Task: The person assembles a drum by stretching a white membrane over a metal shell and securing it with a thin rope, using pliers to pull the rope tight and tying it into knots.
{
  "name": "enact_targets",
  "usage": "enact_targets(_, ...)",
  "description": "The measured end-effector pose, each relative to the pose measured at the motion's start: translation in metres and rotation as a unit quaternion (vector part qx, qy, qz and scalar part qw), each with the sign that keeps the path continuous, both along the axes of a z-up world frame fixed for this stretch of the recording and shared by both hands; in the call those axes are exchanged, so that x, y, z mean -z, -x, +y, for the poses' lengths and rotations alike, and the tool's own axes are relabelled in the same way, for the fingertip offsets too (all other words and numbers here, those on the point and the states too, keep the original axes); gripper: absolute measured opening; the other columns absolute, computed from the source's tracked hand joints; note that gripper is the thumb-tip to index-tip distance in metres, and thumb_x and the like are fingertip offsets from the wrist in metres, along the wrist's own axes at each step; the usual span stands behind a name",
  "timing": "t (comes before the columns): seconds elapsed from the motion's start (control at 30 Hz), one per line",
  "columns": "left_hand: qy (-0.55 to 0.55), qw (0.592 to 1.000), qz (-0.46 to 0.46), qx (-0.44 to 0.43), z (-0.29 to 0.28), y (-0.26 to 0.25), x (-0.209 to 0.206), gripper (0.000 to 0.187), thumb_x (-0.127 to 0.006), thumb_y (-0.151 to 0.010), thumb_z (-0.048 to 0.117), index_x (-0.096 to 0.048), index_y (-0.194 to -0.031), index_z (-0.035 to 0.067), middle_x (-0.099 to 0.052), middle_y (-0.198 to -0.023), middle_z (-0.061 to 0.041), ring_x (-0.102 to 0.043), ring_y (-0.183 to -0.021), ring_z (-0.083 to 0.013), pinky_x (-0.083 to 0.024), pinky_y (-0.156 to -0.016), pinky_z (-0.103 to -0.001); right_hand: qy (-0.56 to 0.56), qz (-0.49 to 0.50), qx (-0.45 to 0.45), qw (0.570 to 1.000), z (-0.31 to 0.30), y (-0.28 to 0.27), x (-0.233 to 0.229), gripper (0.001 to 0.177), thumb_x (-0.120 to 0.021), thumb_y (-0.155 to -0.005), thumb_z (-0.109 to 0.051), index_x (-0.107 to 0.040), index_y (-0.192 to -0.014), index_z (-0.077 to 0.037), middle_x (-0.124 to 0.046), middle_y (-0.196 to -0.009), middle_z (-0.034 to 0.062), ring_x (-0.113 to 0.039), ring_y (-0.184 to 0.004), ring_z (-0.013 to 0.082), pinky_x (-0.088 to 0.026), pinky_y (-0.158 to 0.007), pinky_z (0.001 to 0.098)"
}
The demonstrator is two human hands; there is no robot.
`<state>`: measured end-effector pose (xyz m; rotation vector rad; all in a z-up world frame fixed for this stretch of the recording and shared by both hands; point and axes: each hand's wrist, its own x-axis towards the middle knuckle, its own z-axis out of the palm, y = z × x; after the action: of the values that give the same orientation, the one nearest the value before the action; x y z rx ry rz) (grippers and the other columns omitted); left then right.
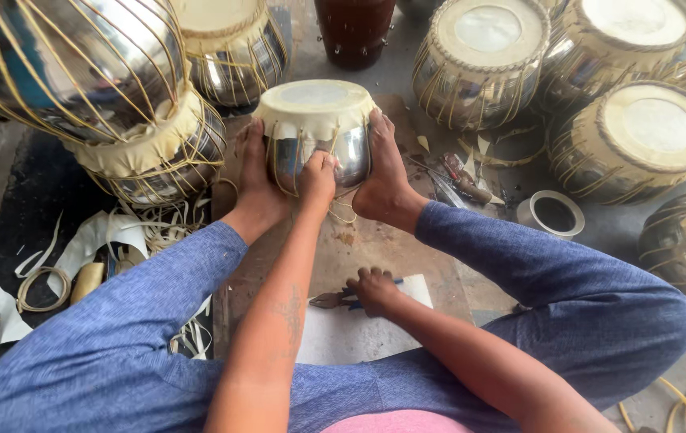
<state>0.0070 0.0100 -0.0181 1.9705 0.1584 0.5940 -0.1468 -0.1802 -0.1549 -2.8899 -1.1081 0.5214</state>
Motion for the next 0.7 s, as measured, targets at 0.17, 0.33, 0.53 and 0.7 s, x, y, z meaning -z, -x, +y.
enact_targets(0.17,0.157,0.985,0.066,0.010,-0.012,-0.013,-0.026,0.019,-0.058,-0.091,0.016,-0.071,-0.085,0.005,-0.067,-0.071,-0.009,-0.062,-0.059,-0.0220,-0.046,-0.052,-0.037,0.006,0.087,0.065,0.994,-0.007,-0.013,-0.077,0.066,-0.087,-0.065,-0.017,-0.059,-0.125,-0.016,-0.073,-0.101,0.0131,-0.071,-0.101,0.0359,-0.055,-0.081,0.0477)
enact_targets(0.33,0.411,0.906,0.079,0.065,-0.002,-0.021,-0.032,0.016,-0.051,-0.091,0.016,-0.065,-0.088,0.009,-0.061,-0.074,0.000,-0.063,-0.048,-0.0178,-0.033,-0.038,-0.028,-0.262,0.072,0.117,0.955,-0.044,-0.059,-0.136,0.049,-0.097,-0.065,-0.027,-0.075,-0.107,-0.016,-0.079,-0.088,0.0103,-0.071,-0.075,0.0226,-0.055,-0.070,0.0385)
enact_targets(0.53,0.217,0.971,-0.079,0.054,-0.014,-0.015,-0.002,0.022,-0.051,-0.101,0.018,-0.063,-0.090,0.003,-0.065,-0.083,-0.004,-0.063,-0.075,-0.0151,-0.054,-0.067,-0.029,-0.544,0.439,0.312,0.643,-0.044,-0.085,-0.202,0.032,-0.071,-0.087,-0.023,-0.064,-0.115,-0.010,-0.077,-0.090,0.0090,-0.048,-0.046,0.0082,-0.042,-0.040,0.0229)
enact_targets(0.7,0.190,0.980,-0.034,0.037,-0.024,0.003,-0.009,0.023,-0.051,-0.100,0.016,-0.063,-0.087,0.002,-0.066,-0.078,-0.008,-0.062,-0.076,-0.0190,-0.051,-0.073,-0.033,-0.490,0.348,0.319,0.733,-0.015,-0.107,-0.211,0.025,-0.068,-0.088,-0.007,-0.056,-0.110,-0.004,-0.066,-0.089,0.0078,-0.065,-0.064,0.0129,-0.057,-0.051,0.0252)
